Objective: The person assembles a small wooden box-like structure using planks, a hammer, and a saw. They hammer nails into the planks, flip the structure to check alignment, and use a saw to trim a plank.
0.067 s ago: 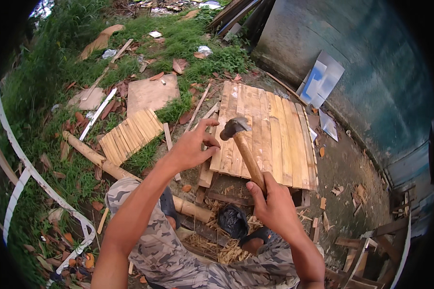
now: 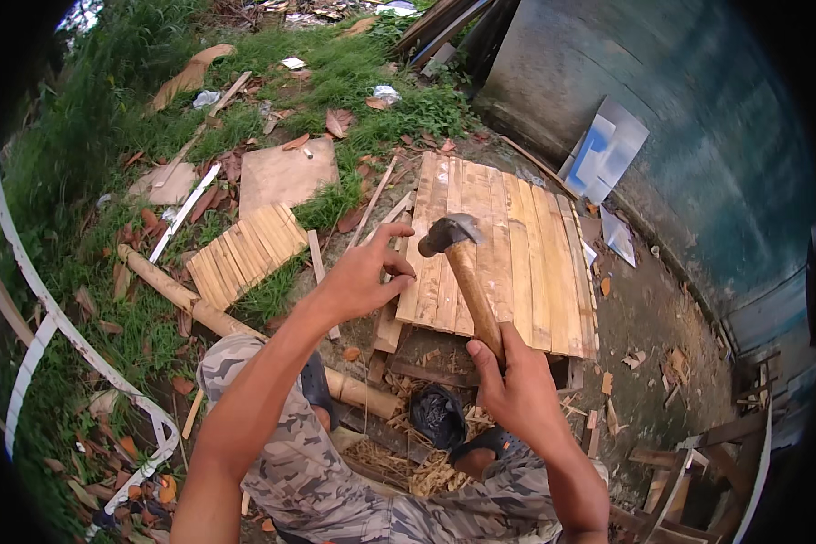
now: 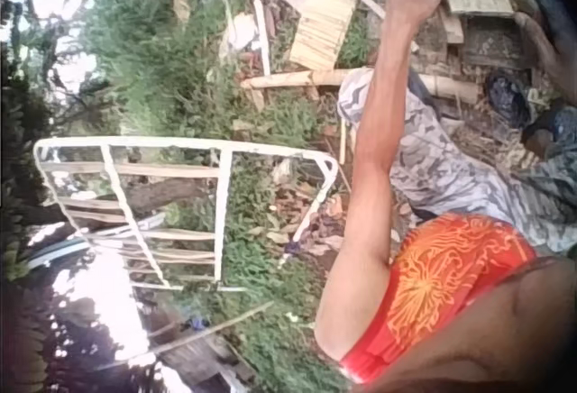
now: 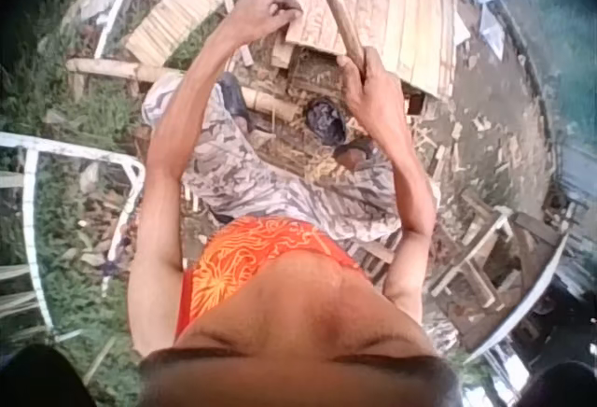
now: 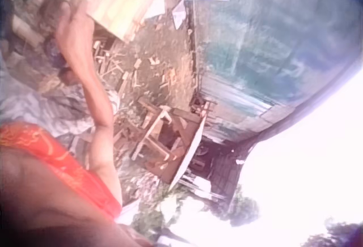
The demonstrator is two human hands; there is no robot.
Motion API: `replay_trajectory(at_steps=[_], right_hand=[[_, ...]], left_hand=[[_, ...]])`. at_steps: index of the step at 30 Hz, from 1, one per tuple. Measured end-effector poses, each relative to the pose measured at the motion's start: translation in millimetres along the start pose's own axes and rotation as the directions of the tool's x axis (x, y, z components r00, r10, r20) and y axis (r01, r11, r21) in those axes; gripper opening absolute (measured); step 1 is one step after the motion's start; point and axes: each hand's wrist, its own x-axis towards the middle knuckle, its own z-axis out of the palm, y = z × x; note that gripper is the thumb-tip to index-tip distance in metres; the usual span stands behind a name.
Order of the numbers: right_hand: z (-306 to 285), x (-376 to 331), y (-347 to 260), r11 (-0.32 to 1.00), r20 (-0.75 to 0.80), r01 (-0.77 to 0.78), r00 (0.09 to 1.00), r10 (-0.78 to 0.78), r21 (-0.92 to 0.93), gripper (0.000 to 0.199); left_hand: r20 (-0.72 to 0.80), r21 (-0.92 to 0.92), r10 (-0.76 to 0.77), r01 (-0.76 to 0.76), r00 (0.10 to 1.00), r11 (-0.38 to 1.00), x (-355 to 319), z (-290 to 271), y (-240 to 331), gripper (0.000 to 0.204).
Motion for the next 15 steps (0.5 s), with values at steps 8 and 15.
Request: replay_trajectory(at_steps=[8, 15], right_hand=[[-2, 6, -3, 0.998, 0.028, 0.019, 0.999, -0.017, -0.063, 0.027], [3, 12, 2, 0.988, 0.076, 0.032, 0.997, -0.021, -0.148, 0.028]], left_hand=[[-0.043, -0.013, 0.016, -0.016, 0.999, 1.000, 4, -1, -6, 0.036], [-0.008, 0.027, 0.026, -0.026, 1.000, 0.999, 8, -4, -7, 0.019]])
